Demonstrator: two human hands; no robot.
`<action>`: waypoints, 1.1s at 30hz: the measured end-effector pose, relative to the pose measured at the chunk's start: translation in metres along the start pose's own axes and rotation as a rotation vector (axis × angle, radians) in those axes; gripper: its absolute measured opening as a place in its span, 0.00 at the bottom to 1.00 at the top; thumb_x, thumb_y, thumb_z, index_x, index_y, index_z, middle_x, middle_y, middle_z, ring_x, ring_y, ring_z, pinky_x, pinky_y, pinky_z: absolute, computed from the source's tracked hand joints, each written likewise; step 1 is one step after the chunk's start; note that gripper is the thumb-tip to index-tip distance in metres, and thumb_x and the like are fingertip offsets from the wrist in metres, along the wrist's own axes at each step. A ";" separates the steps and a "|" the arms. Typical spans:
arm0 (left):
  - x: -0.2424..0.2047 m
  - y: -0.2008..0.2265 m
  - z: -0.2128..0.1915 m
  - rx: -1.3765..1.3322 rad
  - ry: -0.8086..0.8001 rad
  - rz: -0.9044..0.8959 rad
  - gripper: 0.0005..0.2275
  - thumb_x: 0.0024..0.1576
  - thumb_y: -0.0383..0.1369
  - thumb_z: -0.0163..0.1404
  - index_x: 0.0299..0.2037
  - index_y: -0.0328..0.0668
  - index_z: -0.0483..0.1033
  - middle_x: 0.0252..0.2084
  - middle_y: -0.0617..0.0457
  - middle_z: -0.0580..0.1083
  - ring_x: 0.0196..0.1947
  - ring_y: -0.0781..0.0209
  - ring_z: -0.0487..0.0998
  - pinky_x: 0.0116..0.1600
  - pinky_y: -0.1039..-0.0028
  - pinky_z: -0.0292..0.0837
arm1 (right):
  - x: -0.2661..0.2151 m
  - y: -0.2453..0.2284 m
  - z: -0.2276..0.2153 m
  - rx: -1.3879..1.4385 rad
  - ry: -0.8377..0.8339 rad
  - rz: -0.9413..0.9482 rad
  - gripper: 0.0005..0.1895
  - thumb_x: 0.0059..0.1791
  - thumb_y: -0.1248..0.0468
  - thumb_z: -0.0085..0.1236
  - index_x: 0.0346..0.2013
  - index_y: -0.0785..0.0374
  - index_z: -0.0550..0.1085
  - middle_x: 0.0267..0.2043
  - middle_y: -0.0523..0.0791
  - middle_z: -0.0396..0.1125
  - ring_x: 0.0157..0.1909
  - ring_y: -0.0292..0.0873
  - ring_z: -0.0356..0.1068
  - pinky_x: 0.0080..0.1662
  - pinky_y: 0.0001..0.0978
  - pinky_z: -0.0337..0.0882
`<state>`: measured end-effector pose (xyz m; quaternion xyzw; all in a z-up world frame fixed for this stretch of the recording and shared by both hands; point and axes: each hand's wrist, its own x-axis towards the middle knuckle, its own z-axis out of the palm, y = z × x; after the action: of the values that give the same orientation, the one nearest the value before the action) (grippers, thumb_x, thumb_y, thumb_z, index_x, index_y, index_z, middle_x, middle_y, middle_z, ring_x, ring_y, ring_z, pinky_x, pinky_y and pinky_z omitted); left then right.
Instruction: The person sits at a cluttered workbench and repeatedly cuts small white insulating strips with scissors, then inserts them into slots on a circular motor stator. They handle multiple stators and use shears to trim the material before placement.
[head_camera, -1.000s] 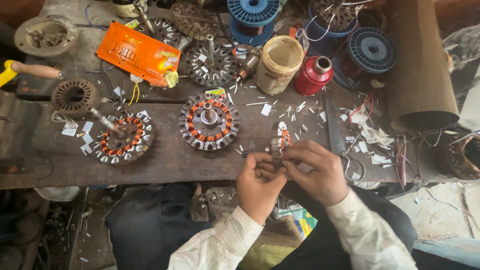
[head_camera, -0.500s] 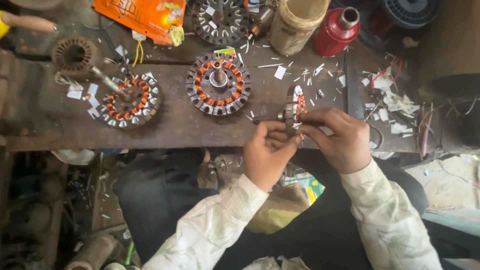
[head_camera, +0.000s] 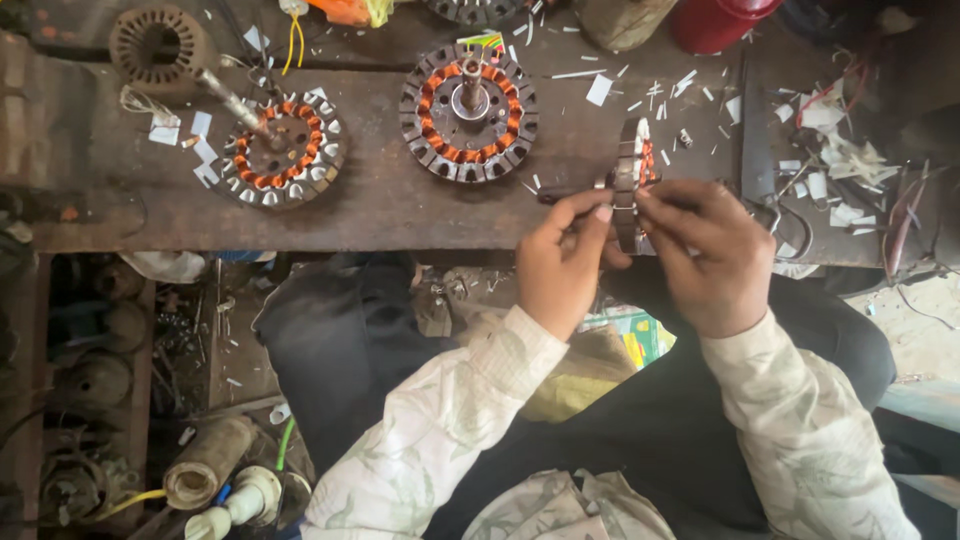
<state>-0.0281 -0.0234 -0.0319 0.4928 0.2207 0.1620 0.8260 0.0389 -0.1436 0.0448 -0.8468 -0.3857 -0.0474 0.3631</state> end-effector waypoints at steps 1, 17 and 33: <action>0.001 0.001 -0.001 0.012 0.004 -0.021 0.11 0.64 0.30 0.51 0.53 0.33 0.77 0.32 0.53 0.78 0.26 0.68 0.80 0.29 0.82 0.70 | 0.001 0.002 -0.001 0.040 -0.003 0.031 0.14 0.50 0.76 0.62 0.50 0.65 0.80 0.51 0.50 0.73 0.50 0.46 0.76 0.52 0.33 0.74; 0.001 0.009 -0.010 -0.037 -0.071 -0.014 0.10 0.64 0.26 0.52 0.53 0.32 0.79 0.34 0.53 0.79 0.27 0.67 0.81 0.32 0.80 0.75 | 0.014 0.010 -0.007 0.148 -0.084 0.148 0.04 0.49 0.73 0.65 0.39 0.68 0.80 0.45 0.49 0.75 0.47 0.41 0.75 0.51 0.30 0.73; 0.005 0.001 -0.010 -0.067 -0.070 -0.036 0.10 0.63 0.26 0.53 0.53 0.31 0.78 0.33 0.51 0.80 0.24 0.69 0.79 0.30 0.80 0.73 | 0.004 -0.007 0.005 0.038 0.066 0.024 0.06 0.50 0.76 0.63 0.42 0.71 0.78 0.46 0.51 0.73 0.48 0.48 0.75 0.50 0.36 0.73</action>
<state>-0.0289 -0.0134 -0.0362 0.4660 0.1950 0.1373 0.8520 0.0361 -0.1349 0.0463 -0.8424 -0.3639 -0.0637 0.3922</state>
